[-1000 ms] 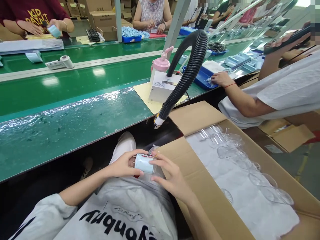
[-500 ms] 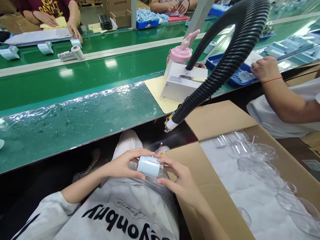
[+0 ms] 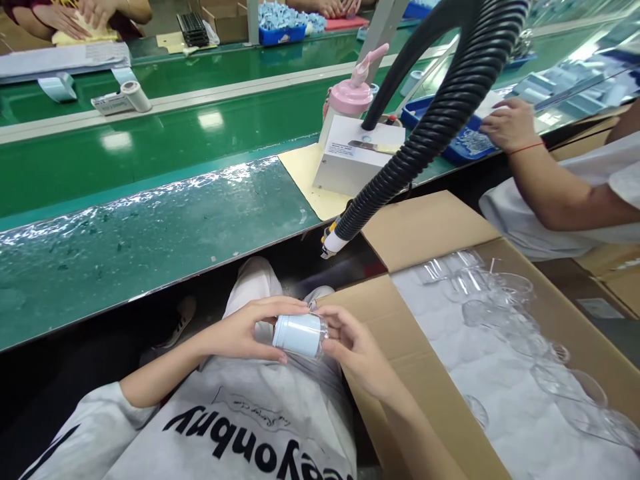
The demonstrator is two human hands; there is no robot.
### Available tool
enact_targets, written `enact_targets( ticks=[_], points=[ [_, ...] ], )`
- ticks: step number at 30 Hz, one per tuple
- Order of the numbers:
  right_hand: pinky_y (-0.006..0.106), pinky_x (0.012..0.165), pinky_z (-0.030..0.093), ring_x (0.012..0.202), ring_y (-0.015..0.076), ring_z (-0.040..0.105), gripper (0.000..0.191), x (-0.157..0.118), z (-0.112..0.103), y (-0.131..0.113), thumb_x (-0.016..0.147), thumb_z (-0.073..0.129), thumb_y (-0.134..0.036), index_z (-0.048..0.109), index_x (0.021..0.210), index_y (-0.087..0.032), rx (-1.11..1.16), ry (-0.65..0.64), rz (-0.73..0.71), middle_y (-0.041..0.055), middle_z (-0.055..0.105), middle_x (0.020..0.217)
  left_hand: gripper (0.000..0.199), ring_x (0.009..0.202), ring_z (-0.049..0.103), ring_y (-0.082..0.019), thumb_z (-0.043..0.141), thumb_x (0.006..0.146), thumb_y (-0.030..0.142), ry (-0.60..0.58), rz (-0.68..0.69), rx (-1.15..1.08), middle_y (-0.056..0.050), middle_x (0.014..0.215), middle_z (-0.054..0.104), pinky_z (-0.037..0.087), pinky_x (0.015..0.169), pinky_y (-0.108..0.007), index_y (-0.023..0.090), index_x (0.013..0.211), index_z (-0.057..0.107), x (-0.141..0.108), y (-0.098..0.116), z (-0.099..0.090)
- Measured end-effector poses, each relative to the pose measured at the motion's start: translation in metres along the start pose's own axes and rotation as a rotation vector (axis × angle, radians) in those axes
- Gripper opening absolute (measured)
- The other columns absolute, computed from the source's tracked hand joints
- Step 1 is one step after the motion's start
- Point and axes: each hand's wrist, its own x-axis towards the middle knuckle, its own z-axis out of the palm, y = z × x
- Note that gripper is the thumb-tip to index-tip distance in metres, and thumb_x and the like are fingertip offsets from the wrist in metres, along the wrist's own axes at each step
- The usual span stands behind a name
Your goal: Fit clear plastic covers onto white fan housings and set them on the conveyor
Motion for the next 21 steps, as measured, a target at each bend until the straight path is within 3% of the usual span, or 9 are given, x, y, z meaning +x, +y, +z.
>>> enact_targets(
  ticks=[4, 7, 11, 16, 21],
  points=[
    [0.024, 0.053, 0.053, 0.061, 0.0135, 0.062, 0.053, 0.005, 0.005, 0.001, 0.078, 0.074, -0.067, 0.056, 0.101, -0.022, 0.088, -0.029, 0.05, 0.0, 0.062, 0.081, 0.077, 0.137, 0.053, -0.029, 0.085, 0.076, 0.03, 0.002, 0.041, 0.036, -0.01, 0.148, 0.057, 0.045, 0.113, -0.044, 0.034, 0.145, 0.052, -0.001, -0.001, -0.002],
    [0.019, 0.039, 0.044, 0.045, 0.0104, 0.056, 0.058, 0.009, 0.008, 0.005, 0.076, 0.071, -0.073, 0.052, 0.096, -0.021, 0.133, -0.036, 0.125, -0.0051, 0.057, 0.065, 0.077, 0.137, 0.054, -0.029, 0.085, 0.076, 0.03, -0.006, 0.052, 0.061, -0.01, 0.148, 0.057, 0.043, 0.115, -0.045, 0.033, 0.146, 0.052, -0.003, -0.002, -0.003],
    [0.014, 0.031, 0.033, 0.035, 0.008, 0.049, 0.066, 0.012, 0.012, 0.01, 0.07, 0.069, -0.082, 0.049, 0.088, -0.021, 0.186, -0.042, 0.208, -0.0079, 0.053, 0.049, 0.079, 0.138, 0.052, -0.029, 0.085, 0.076, 0.028, -0.011, 0.067, 0.067, -0.01, 0.15, 0.056, 0.042, 0.116, -0.045, 0.034, 0.147, 0.05, -0.004, -0.002, -0.004],
    [0.012, 0.028, 0.026, 0.031, 0.0062, 0.044, 0.067, 0.012, 0.017, 0.01, 0.069, 0.066, -0.084, 0.048, 0.083, -0.021, 0.262, -0.049, 0.273, -0.0076, 0.054, 0.047, 0.078, 0.139, 0.052, -0.029, 0.084, 0.078, 0.026, -0.015, 0.091, 0.062, -0.01, 0.15, 0.055, 0.04, 0.117, -0.047, 0.036, 0.147, 0.05, -0.004, -0.001, -0.004],
    [0.014, 0.027, 0.016, 0.029, 0.0048, 0.039, 0.072, 0.014, 0.018, 0.008, 0.073, 0.057, -0.086, 0.058, 0.086, -0.015, 0.331, -0.141, 0.386, 0.0041, 0.067, 0.055, 0.072, 0.137, 0.053, -0.031, 0.083, 0.079, 0.028, -0.009, 0.08, 0.052, -0.011, 0.151, 0.053, 0.042, 0.115, -0.05, 0.035, 0.144, 0.054, -0.004, 0.0, -0.003]
  ],
)
